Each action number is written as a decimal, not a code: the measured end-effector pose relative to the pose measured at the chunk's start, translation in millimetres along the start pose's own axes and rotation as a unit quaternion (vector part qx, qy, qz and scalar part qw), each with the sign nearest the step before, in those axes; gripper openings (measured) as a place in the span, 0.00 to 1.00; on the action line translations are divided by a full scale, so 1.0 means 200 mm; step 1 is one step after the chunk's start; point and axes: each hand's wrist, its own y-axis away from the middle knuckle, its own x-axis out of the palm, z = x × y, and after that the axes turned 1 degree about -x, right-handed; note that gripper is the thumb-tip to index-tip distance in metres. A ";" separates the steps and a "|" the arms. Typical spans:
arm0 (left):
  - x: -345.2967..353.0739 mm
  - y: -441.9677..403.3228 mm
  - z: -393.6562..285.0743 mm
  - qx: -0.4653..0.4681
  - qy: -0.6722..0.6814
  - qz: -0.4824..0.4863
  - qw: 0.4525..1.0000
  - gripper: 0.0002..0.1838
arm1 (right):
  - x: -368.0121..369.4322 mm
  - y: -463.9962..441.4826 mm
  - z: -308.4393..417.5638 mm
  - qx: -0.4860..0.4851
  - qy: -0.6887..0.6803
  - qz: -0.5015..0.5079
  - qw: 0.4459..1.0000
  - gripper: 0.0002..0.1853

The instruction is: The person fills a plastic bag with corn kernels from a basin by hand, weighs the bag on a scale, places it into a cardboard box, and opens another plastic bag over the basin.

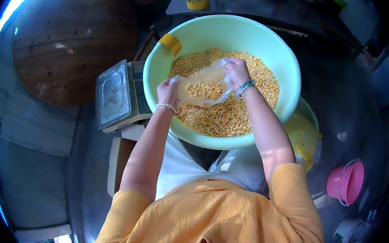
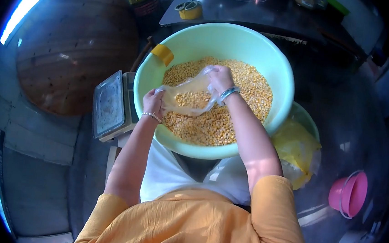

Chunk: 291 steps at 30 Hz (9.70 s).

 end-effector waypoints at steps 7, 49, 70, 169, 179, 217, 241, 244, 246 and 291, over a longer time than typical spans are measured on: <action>0.01 0.06 -0.05 -0.042 -0.022 0.042 0.998 0.04 | -0.02 0.03 0.05 0.057 -0.051 0.014 0.997 0.06; -0.32 0.18 -0.42 -0.096 0.219 0.165 0.957 0.06 | 0.31 -0.08 0.30 0.003 0.152 0.106 0.983 0.06; -1.43 -0.03 -0.64 0.021 0.273 -0.110 0.955 0.05 | 1.93 -0.22 0.36 0.010 0.178 0.305 0.936 0.09; 0.12 -0.06 0.14 0.103 -0.689 0.350 0.626 0.26 | 0.16 0.09 -0.30 -0.024 0.679 0.361 0.638 0.14; 0.12 -0.10 0.21 0.126 -0.692 0.361 0.612 0.23 | 0.19 0.11 -0.24 0.001 0.685 0.361 0.633 0.14; 0.09 -0.01 0.08 0.190 -0.588 0.283 0.733 0.10 | 0.16 0.10 -0.33 -0.026 0.619 0.305 0.723 0.14; -0.19 0.13 -0.07 0.231 -0.515 0.273 0.779 0.11 | 0.09 0.14 -0.58 -0.121 0.594 0.115 0.787 0.14; -0.21 0.15 -0.10 0.236 -0.481 0.265 0.802 0.12 | 0.11 0.15 -0.55 -0.124 0.588 0.119 0.791 0.14; -0.22 0.13 -0.09 0.235 -0.428 0.279 0.827 0.13 | 0.11 0.14 -0.55 -0.123 0.589 0.117 0.790 0.13; -1.31 -0.39 -0.36 0.130 -0.633 -0.075 0.760 0.09 | 0.08 0.06 -0.65 -0.100 0.641 0.082 0.756 0.10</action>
